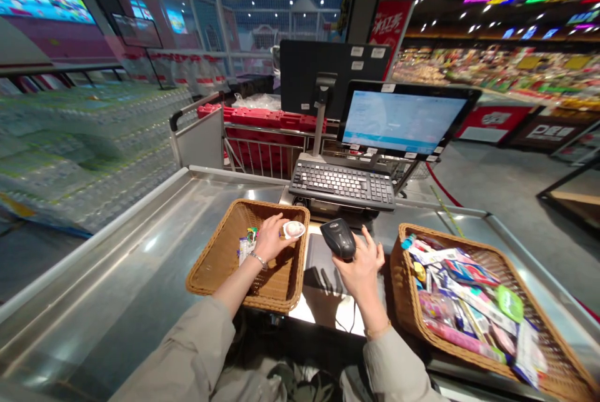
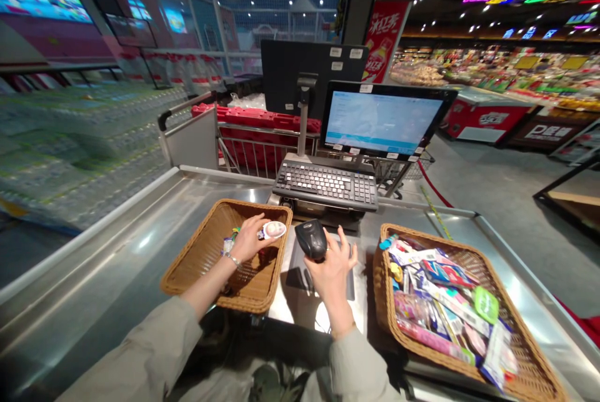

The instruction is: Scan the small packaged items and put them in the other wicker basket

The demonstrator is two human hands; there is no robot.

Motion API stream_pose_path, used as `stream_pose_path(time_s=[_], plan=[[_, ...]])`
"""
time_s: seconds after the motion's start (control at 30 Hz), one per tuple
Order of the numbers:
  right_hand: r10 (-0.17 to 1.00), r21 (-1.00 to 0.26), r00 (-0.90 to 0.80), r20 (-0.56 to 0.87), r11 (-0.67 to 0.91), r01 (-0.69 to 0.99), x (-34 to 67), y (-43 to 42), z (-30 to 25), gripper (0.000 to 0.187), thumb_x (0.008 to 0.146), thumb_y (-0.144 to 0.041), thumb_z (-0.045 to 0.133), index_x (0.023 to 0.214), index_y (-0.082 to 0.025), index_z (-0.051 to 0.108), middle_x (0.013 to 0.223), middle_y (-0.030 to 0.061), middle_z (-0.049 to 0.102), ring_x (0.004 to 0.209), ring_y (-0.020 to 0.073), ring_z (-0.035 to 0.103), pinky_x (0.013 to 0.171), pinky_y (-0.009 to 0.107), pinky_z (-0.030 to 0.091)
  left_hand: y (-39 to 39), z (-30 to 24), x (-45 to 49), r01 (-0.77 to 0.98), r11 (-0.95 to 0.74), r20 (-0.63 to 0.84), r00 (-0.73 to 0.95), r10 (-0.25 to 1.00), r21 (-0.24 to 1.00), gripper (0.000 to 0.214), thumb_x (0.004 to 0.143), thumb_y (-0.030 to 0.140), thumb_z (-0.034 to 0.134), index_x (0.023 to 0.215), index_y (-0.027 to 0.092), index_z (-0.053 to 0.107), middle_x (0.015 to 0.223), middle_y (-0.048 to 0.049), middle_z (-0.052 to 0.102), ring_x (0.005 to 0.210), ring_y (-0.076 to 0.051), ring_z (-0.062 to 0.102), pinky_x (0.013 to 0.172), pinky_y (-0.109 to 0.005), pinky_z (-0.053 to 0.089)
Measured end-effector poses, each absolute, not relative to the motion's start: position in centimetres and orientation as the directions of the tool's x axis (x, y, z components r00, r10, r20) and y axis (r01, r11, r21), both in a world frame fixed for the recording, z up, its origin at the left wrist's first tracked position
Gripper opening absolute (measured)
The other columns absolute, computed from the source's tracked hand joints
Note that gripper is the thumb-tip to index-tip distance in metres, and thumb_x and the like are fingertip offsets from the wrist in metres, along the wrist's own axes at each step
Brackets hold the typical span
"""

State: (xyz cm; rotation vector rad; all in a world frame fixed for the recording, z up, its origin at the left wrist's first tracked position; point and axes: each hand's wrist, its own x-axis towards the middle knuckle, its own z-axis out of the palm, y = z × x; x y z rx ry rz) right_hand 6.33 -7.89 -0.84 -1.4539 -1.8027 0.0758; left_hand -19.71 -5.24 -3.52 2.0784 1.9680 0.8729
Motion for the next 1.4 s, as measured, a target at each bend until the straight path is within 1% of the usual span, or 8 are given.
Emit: stream_pose_path(time_s=[0.1,0.17,0.3,0.43,0.73,0.9,1.1,1.4], plan=[[0.850,-0.474,-0.066,0.523,0.354,0.806,6.2,-8.1,-0.5,0.021,0.074,-0.031,0.064,0.093,-0.027,0.071,0.124,0.0046,0.067,0.138,0.0325,0.037,0.110,0.065,0.014,-5.3,-3.1,-19.6,0.941,-0.084,0.326,-0.029,0.945,0.327,0.049,0.074,0.045,0.078,0.117,0.025,0.066,0.152,-0.0133,0.043,0.143,-0.041,0.030,0.110,-0.075,0.023],[0.852,-0.456,-0.095,0.516,0.367,0.811,6.1,-8.2,-0.1,0.019,0.073,-0.030,0.064,0.090,-0.027,0.071,0.126,0.0037,0.066,0.139,0.0326,0.036,0.110,0.065,0.013,-5.3,-3.0,-19.5,0.963,-0.070,0.326,-0.020,0.945,0.260,0.050,0.074,0.047,0.078,0.119,0.029,0.065,0.157,-0.0113,0.036,0.146,-0.044,0.021,0.107,-0.081,0.014],[0.848,-0.435,-0.135,0.513,0.392,0.810,5.8,-8.4,0.4,0.014,0.072,-0.028,0.064,0.084,-0.026,0.072,0.127,0.0026,0.066,0.139,0.0336,0.035,0.111,0.065,0.010,-5.3,-2.8,-19.4,0.979,-0.073,0.379,-0.005,0.925,0.192,0.051,0.075,0.049,0.076,0.122,0.031,0.065,0.162,-0.0093,0.026,0.149,-0.046,0.008,0.104,-0.085,0.001],[0.843,-0.431,-0.151,0.516,0.407,0.805,5.7,-8.4,0.7,0.011,0.071,-0.027,0.065,0.080,-0.026,0.071,0.128,0.0014,0.066,0.140,0.0343,0.034,0.111,0.065,0.008,-5.1,-2.3,-19.1,0.984,-0.096,0.454,0.018,0.891,0.150,0.051,0.076,0.047,0.075,0.124,0.033,0.064,0.162,-0.0090,0.025,0.149,-0.045,0.002,0.105,-0.082,-0.006],[0.833,-0.402,-0.165,0.529,0.417,0.815,6.3,-8.5,1.5,0.014,0.070,-0.027,0.065,0.083,-0.026,0.072,0.128,0.0023,0.066,0.141,0.0345,0.033,0.112,0.065,0.007,-4.2,-0.5,-17.7,0.975,-0.159,0.496,0.062,0.866,0.156,0.055,0.077,0.048,0.074,0.130,0.038,0.060,0.164,-0.0069,0.020,0.149,-0.045,-0.002,0.106,-0.081,-0.005],[0.830,-0.398,-0.154,0.536,0.410,0.821,6.5,-8.6,1.6,0.015,0.069,-0.026,0.066,0.083,-0.027,0.072,0.126,0.0011,0.067,0.141,0.0338,0.034,0.112,0.064,0.007,-4.0,0.3,-17.2,0.970,-0.180,0.498,0.077,0.864,0.161,0.057,0.078,0.045,0.074,0.133,0.040,0.059,0.163,-0.0073,0.022,0.149,-0.045,-0.001,0.106,-0.081,-0.003],[0.826,-0.392,-0.150,0.543,0.407,0.825,6.8,-8.7,1.7,0.017,0.070,-0.023,0.065,0.085,-0.028,0.072,0.126,-0.0001,0.067,0.141,0.0336,0.034,0.113,0.064,0.007,-3.7,0.5,-16.9,0.974,-0.196,0.552,0.101,0.828,0.117,0.057,0.077,0.047,0.075,0.131,0.040,0.060,0.162,-0.0073,0.026,0.149,-0.045,0.000,0.107,-0.081,-0.001],[0.819,-0.380,-0.154,0.553,0.413,0.828,7.3,-8.9,2.0,0.021,0.071,-0.023,0.064,0.090,-0.029,0.072,0.125,0.0001,0.067,0.140,0.0336,0.035,0.112,0.064,0.007,-3.3,0.6,-16.1,0.966,-0.227,0.573,0.118,0.811,0.121,0.057,0.078,0.045,0.075,0.132,0.040,0.059,0.162,-0.0063,0.025,0.150,-0.044,-0.002,0.106,-0.081,-0.001]])
